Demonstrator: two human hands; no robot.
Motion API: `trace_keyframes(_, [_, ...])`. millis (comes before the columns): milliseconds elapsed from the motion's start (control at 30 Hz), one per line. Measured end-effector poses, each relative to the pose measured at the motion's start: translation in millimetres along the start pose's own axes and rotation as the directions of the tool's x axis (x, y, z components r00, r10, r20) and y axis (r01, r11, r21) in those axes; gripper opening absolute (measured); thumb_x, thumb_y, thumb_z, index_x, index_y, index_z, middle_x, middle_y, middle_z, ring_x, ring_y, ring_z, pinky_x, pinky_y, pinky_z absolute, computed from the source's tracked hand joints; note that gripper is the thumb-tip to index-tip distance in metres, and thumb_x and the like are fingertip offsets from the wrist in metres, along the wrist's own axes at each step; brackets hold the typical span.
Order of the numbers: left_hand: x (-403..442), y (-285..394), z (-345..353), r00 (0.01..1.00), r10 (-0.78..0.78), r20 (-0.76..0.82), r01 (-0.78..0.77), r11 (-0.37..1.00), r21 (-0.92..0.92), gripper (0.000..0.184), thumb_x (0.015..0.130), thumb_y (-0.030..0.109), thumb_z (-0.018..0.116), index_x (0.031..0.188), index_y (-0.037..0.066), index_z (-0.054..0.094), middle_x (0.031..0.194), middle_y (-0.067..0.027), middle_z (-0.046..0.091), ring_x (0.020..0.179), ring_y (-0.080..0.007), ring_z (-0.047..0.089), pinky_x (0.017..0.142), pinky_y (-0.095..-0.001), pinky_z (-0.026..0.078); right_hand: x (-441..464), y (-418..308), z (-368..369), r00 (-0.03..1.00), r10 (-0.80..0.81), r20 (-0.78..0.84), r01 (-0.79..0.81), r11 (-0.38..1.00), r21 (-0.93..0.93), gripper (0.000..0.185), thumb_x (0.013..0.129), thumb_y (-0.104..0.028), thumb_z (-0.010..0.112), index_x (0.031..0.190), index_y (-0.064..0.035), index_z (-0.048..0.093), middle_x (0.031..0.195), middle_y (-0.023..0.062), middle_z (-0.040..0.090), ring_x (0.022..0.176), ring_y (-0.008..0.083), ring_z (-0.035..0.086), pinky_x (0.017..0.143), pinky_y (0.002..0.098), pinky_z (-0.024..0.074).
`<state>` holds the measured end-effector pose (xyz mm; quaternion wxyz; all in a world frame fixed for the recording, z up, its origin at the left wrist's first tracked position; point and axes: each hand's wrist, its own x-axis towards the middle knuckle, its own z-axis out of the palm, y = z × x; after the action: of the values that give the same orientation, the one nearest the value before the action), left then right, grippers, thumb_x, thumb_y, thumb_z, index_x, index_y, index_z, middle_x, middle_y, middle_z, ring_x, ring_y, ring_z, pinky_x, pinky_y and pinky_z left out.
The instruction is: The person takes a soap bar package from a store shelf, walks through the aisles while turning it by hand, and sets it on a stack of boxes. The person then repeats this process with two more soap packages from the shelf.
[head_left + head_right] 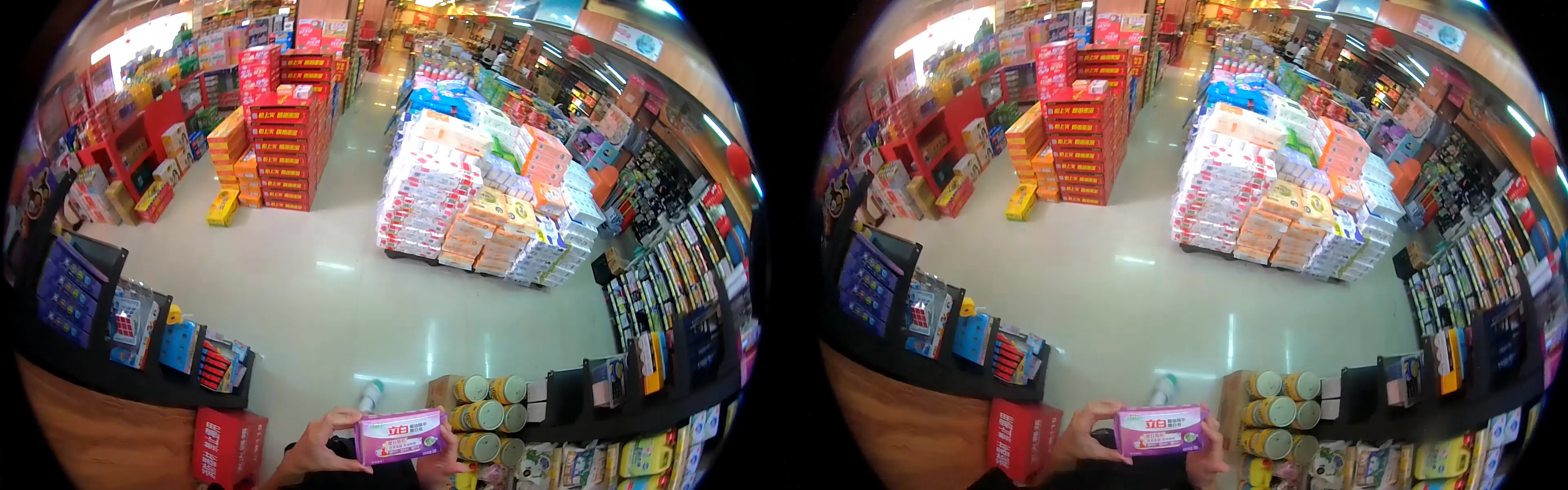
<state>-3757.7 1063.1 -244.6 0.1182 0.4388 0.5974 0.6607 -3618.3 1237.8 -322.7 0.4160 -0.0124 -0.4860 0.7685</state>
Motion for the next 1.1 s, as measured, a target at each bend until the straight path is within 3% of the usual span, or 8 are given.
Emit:
trace_keyframes(33, [3,-1,-1,1.0,-0.018,0.006,0.018,1.0,0.005,0.081,0.057,0.017,0.092,0.122,0.002,0.047,0.117,-0.0193,0.057,0.11,-0.0293,0.059,0.093,-0.0372,0.049,4,8,4,0.998,-0.005,-0.069,0.009,0.998,0.063,0.079,0.084,-0.068,0.05,0.125,-0.0009,0.042,0.141,0.0243,0.037,0.125,0.0321,0.042,0.105,0.0479,0.0338])
trace_keyframes(67, [10,-4,-5,1.0,-0.026,0.018,0.026,1.0,0.016,0.081,0.057,0.018,0.092,0.122,0.002,0.047,0.117,-0.0194,0.057,0.109,-0.0293,0.059,0.092,-0.0371,0.05,-1,10,-3,0.965,0.224,-0.136,-0.251,0.94,-0.233,0.098,0.079,-0.081,0.029,0.133,0.0006,0.039,0.149,0.0291,0.023,0.132,0.0385,0.035,0.109,0.0524,0.027])
trace_keyframes(167, [33,-26,-14,0.999,0.039,-0.008,-0.039,0.998,0.045,0.088,0.053,0.02,0.094,0.126,0.01,0.047,0.115,-0.0208,0.06,0.106,-0.0324,0.061,0.087,-0.0402,0.051,23,30,-21,0.995,0.088,0.043,-0.089,0.996,0.027,0.093,0.081,-0.078,0.034,0.132,-0.0007,0.04,0.147,0.0305,0.025,0.132,0.0403,0.034,0.109,0.054,0.0266])
trace_keyframes(433, [115,-62,-38,1.0,0.029,0.01,-0.029,1.0,0.011,0.09,0.055,0.016,0.093,0.13,0.011,0.044,0.115,-0.0214,0.06,0.107,-0.0337,0.061,0.087,-0.041,0.051,119,60,-16,0.994,0.073,0.079,-0.061,0.987,-0.147,0.074,0.082,-0.064,0.056,0.134,-0.014,0.037,0.146,0.0297,0.025,0.127,0.044,0.038,0.103,0.0568,0.0345])
trace_keyframes(467, [128,-67,-41,0.999,0.024,0.021,-0.024,1.0,0.004,0.09,0.055,0.016,0.093,0.13,0.011,0.044,0.115,-0.0212,0.06,0.107,-0.0339,0.061,0.087,-0.0411,0.051,165,52,23,0.982,-0.074,0.173,0.061,0.995,0.081,0.065,0.084,-0.056,0.062,0.129,-0.0161,0.039,0.142,0.028,0.031,0.125,0.0433,0.04,0.101,0.0567,0.0372])
trace_keyframes(733, [201,-144,-62,0.997,0.041,0.058,-0.046,0.996,0.08,0.091,0.053,0.02,0.094,0.128,0.006,0.044,0.115,-0.0195,0.061,0.108,-0.0303,0.061,0.087,-0.0394,0.05,236,84,4,0.998,0.053,0.035,-0.05,0.994,-0.092,0.046,0.086,-0.033,0.067,0.118,-0.0123,0.041,0.14,0.0211,0.037,0.126,0.032,0.038,0.103,0.0482,0.0325])
trace_keyframes(933, [241,-170,-73,0.999,-0.054,0.008,0.054,0.998,-0.021,0.087,0.059,0.016,0.091,0.13,0.003,0.043,0.122,-0.0175,0.056,0.112,-0.0256,0.058,0.092,-0.0359,0.048,278,109,-4,0.944,0.329,-0.022,-0.33,0.942,-0.065,0.047,0.086,-0.033,0.068,0.117,-0.0129,0.039,0.144,0.0224,0.032,0.127,0.0319,0.038,0.105,0.0487,0.0308])
trace_keyframes(1100, [270,-200,-98,0.998,-0.061,-0.008,0.061,0.998,0.027,0.092,0.054,0.02,0.094,0.129,0.002,0.044,0.118,-0.0139,0.058,0.099,-0.0211,0.062,0.088,-0.035,0.048,316,132,12,0.968,0.25,0.007,-0.246,0.957,-0.153,0.048,0.088,-0.035,0.065,0.117,-0.0087,0.039,0.144,0.0243,0.033,0.129,0.0336,0.037,0.106,0.0477,0.0307])
